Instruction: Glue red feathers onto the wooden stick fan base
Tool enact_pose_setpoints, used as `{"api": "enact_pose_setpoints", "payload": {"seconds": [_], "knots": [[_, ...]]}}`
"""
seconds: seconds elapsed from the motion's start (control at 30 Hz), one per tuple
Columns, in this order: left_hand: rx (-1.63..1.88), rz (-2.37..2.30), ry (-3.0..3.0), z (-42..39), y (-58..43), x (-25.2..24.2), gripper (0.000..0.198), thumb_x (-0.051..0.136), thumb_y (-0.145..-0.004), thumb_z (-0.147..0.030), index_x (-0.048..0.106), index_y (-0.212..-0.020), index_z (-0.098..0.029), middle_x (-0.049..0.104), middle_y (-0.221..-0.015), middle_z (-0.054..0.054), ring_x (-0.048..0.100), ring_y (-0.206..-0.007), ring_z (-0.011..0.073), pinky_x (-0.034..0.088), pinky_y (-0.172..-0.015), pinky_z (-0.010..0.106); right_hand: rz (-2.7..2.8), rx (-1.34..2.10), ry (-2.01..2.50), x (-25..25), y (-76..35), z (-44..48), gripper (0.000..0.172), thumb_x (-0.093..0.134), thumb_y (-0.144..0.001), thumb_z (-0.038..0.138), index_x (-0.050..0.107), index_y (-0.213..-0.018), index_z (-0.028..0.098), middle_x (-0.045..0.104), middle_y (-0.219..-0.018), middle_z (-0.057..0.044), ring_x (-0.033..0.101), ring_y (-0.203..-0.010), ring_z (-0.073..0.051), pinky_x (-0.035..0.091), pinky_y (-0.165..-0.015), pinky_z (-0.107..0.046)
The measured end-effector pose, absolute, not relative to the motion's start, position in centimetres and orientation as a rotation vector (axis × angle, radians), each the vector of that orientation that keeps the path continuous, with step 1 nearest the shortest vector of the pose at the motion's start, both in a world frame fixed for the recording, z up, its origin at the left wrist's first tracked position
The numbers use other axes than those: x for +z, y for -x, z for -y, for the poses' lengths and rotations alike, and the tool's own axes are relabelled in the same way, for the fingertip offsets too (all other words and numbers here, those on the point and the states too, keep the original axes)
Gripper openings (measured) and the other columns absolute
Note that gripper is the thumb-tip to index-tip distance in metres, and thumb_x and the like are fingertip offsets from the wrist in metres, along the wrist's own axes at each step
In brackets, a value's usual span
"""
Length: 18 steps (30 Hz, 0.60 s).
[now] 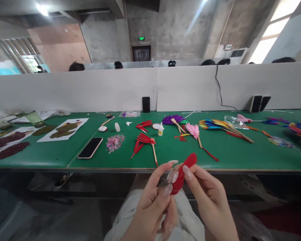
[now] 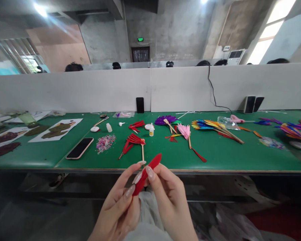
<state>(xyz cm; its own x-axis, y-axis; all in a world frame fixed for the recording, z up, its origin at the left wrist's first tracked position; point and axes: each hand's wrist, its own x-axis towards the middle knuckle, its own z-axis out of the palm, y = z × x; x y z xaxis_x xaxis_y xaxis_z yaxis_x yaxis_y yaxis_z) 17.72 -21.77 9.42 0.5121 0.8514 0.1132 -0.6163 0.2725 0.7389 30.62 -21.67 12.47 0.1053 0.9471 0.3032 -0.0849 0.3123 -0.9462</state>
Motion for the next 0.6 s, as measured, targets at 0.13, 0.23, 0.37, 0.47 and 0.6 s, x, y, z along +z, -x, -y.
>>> {"api": "enact_pose_setpoints", "payload": {"seconds": [0.13,0.23,0.37,0.47,0.6], "knots": [[1.069,-0.374,-0.889,21.77,-17.81,9.18,0.049,0.048,-0.093,-0.039,0.038,-0.139,-0.027,0.041,-0.042,-0.008,0.022,-0.030,0.0016,0.018,-0.033,0.011,1.275,0.906,0.974,12.30,-30.96,21.71,0.015,0.061,-0.086,0.032,0.069,-0.080,0.021,0.066,-0.072,-0.002,0.063,-0.068,-0.016,0.053,-0.065,-0.022],[1.089,-0.428,-0.982,21.87,-17.88,9.18,0.050,0.045,-0.094,-0.040,0.035,-0.141,-0.029,0.044,-0.043,-0.008,0.025,-0.031,0.0020,0.021,-0.033,0.011,1.308,0.894,0.987,12.09,-31.22,21.72,0.010,0.063,-0.084,0.027,0.070,-0.090,0.023,0.068,-0.077,-0.001,0.064,-0.072,-0.017,0.053,-0.068,-0.024],[1.124,-0.520,-1.056,22.20,-18.04,9.60,0.051,0.046,-0.093,-0.044,0.033,-0.141,-0.030,0.045,-0.046,-0.007,0.028,-0.034,0.0028,0.026,-0.036,0.011,1.312,0.881,0.966,12.32,-31.35,21.90,0.012,0.059,-0.087,0.026,0.071,-0.089,0.026,0.070,-0.082,-0.001,0.065,-0.074,-0.016,0.053,-0.069,-0.022],[1.181,-0.578,-1.064,22.38,-18.25,9.76,0.053,0.045,-0.093,-0.044,0.032,-0.142,-0.028,0.043,-0.047,-0.007,0.029,-0.035,0.0031,0.028,-0.037,0.011,1.282,0.847,0.936,12.72,-31.42,22.12,0.020,0.051,-0.092,0.030,0.071,-0.092,0.027,0.071,-0.085,-0.001,0.065,-0.076,-0.016,0.053,-0.069,-0.022],[1.190,-0.613,-1.089,22.45,-18.46,9.61,0.055,0.046,-0.092,-0.045,0.032,-0.142,-0.026,0.043,-0.047,-0.007,0.030,-0.036,0.0032,0.029,-0.037,0.011,1.357,0.820,0.982,12.95,-31.59,22.11,0.011,0.061,-0.086,0.029,0.071,-0.089,0.026,0.068,-0.077,-0.001,0.064,-0.073,-0.017,0.052,-0.066,-0.023]]}}
